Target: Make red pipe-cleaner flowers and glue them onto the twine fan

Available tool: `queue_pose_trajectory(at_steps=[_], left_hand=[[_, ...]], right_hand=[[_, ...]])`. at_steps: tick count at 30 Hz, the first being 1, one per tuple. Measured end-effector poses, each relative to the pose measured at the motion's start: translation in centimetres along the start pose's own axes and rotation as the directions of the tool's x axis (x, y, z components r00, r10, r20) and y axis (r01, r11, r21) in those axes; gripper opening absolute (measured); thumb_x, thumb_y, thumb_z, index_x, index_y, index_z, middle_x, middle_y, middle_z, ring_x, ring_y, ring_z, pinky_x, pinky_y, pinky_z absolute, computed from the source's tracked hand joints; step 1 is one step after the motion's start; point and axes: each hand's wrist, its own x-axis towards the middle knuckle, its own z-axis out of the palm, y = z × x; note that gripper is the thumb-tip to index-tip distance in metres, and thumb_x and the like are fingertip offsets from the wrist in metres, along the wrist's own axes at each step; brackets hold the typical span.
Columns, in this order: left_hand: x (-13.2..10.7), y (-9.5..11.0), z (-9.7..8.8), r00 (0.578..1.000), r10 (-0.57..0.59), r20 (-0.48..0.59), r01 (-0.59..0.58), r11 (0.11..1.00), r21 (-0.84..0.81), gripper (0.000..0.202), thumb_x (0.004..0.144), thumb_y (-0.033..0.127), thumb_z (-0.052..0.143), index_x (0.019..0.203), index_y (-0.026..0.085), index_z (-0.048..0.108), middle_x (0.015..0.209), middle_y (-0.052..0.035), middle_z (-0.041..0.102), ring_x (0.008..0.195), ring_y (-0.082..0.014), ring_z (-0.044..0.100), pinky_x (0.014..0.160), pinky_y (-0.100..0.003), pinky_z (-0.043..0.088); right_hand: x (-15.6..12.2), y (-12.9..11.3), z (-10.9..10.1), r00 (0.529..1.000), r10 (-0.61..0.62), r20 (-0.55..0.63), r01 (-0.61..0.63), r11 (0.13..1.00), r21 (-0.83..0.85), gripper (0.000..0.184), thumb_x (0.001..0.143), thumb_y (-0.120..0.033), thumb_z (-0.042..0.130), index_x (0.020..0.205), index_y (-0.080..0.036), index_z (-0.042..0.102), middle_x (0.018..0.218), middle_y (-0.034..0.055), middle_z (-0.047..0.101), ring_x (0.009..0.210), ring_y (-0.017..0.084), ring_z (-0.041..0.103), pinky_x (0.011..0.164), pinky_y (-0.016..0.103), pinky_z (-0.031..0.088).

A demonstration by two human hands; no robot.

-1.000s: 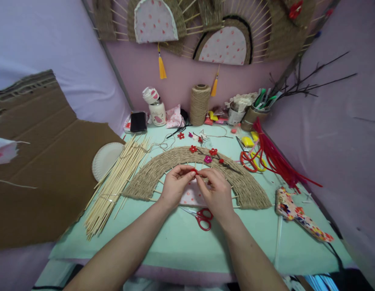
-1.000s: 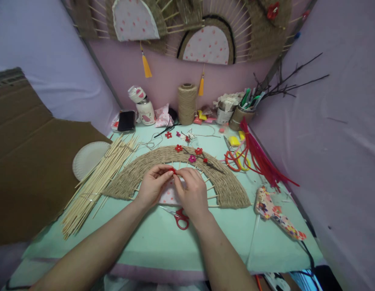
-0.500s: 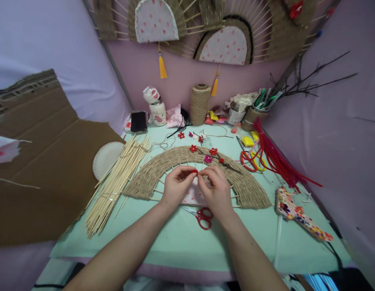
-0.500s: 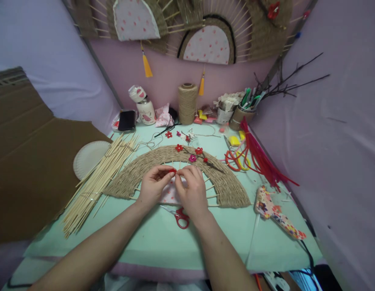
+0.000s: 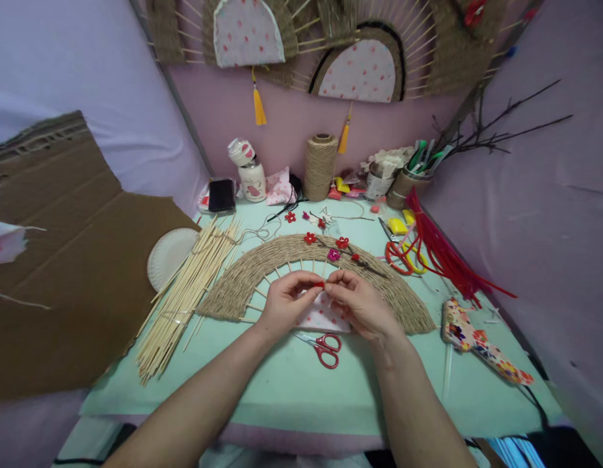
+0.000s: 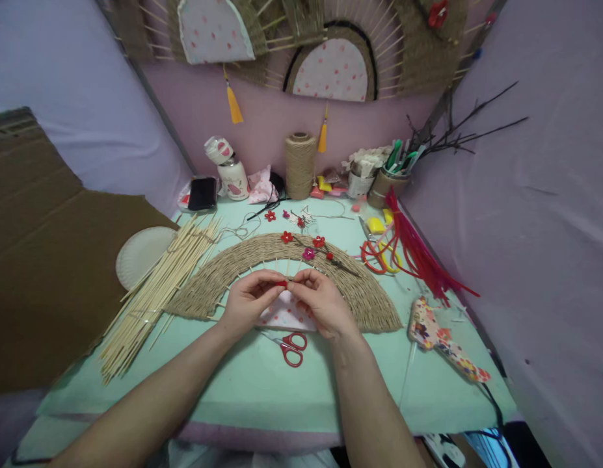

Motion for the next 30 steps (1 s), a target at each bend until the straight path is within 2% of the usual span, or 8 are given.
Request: queue_pose_trajectory(at_steps=[2, 4, 9, 13, 18, 22, 26, 30], left_hand=[[0.0, 0.2, -0.1, 0.999, -0.002, 0.053, 0.003, 1.000, -0.023, 0.011, 0.074, 0.022, 0.069, 0.084, 0.016, 0.070, 0.086, -0.0067, 0.071, 0.082, -0.0165, 0.065, 0.076, -0.028, 0.052], [0.1, 0.3, -0.1, 0.997, -0.006, 0.076, 0.009, 0.999, -0.036, 0.012, 0.074, 0.022, 0.069, 0.085, 0.016, 0.070, 0.087, -0.0067, 0.071, 0.083, -0.0165, 0.065, 0.076, -0.028, 0.052], [0.5, -0.1, -0.3, 0.988, -0.148, -0.031, 0.143, 0.983, -0.115, 0.018, 0.071, 0.026, 0.073, 0.085, 0.017, 0.069, 0.084, -0.0043, 0.072, 0.078, -0.0152, 0.066, 0.075, -0.027, 0.052], [0.9, -0.4, -0.5, 0.971, -0.230, -0.063, 0.215, 0.958, -0.192, 0.022, 0.068, 0.028, 0.075, 0.087, 0.017, 0.069, 0.085, -0.0035, 0.072, 0.079, -0.0145, 0.066, 0.075, -0.027, 0.051], [0.9, -0.4, -0.5, 0.981, -0.187, -0.056, 0.176, 0.971, -0.164, 0.020, 0.069, 0.026, 0.074, 0.086, 0.017, 0.069, 0.086, -0.0039, 0.071, 0.082, -0.0150, 0.065, 0.076, -0.027, 0.051], [0.8, -0.4, -0.4, 0.991, -0.125, -0.050, 0.120, 0.988, -0.096, 0.015, 0.070, 0.024, 0.072, 0.084, 0.017, 0.070, 0.088, -0.0039, 0.070, 0.083, -0.0152, 0.064, 0.077, -0.027, 0.051], [0.9, -0.4, -0.3, 0.992, -0.110, -0.056, 0.106, 0.992, -0.067, 0.014, 0.071, 0.024, 0.071, 0.083, 0.017, 0.070, 0.087, -0.0046, 0.069, 0.083, -0.0159, 0.064, 0.077, -0.029, 0.051], [0.8, -0.2, -0.4, 0.996, -0.065, -0.066, 0.065, 0.998, 0.009, 0.013, 0.073, 0.022, 0.069, 0.085, 0.017, 0.070, 0.090, -0.0057, 0.068, 0.085, -0.0163, 0.064, 0.078, -0.030, 0.051]], right_hand=[[0.1, -0.1, -0.2, 0.991, 0.083, 0.108, -0.095, 0.989, 0.115, 0.032, 0.057, -0.025, 0.083, 0.075, -0.019, 0.056, 0.061, -0.0065, 0.054, 0.049, 0.005, 0.043, 0.043, 0.017, 0.030], [0.2, 0.0, -0.3, 0.979, 0.113, 0.170, -0.145, 0.972, 0.185, 0.033, 0.055, -0.023, 0.084, 0.074, -0.019, 0.058, 0.061, -0.0056, 0.056, 0.051, 0.006, 0.045, 0.044, 0.016, 0.032], [0.3, 0.3, 0.1, 0.995, 0.009, 0.102, -0.031, 0.976, 0.214, 0.029, 0.060, -0.029, 0.083, 0.079, -0.020, 0.064, 0.067, -0.0033, 0.060, 0.060, 0.008, 0.052, 0.054, 0.019, 0.040], [0.1, 0.5, 0.7, 0.988, -0.151, -0.027, 0.151, 0.988, -0.023, 0.023, 0.066, -0.036, 0.078, 0.078, -0.019, 0.067, 0.065, -0.0034, 0.060, 0.058, 0.008, 0.051, 0.056, 0.021, 0.040], [-0.1, 0.3, 1.1, 0.962, -0.260, -0.086, 0.230, 0.936, -0.265, 0.022, 0.068, -0.037, 0.073, 0.079, -0.018, 0.069, 0.073, 0.0004, 0.067, 0.062, 0.012, 0.056, 0.058, 0.024, 0.042], [-0.2, 0.2, 1.2, 0.924, -0.366, -0.108, 0.290, 0.858, -0.425, 0.019, 0.071, -0.036, 0.069, 0.077, -0.018, 0.070, 0.072, 0.0023, 0.068, 0.063, 0.015, 0.058, 0.058, 0.026, 0.043], [-0.2, 0.2, 1.2, 0.896, -0.436, -0.082, 0.336, 0.788, -0.517, 0.018, 0.074, -0.034, 0.065, 0.075, -0.017, 0.070, 0.073, 0.0035, 0.068, 0.064, 0.015, 0.059, 0.061, 0.027, 0.044], [-0.1, 0.4, 1.1, 0.904, -0.418, -0.087, 0.317, 0.794, -0.518, 0.017, 0.074, -0.033, 0.065, 0.076, -0.017, 0.070, 0.074, 0.0033, 0.068, 0.064, 0.015, 0.058, 0.060, 0.026, 0.043]])
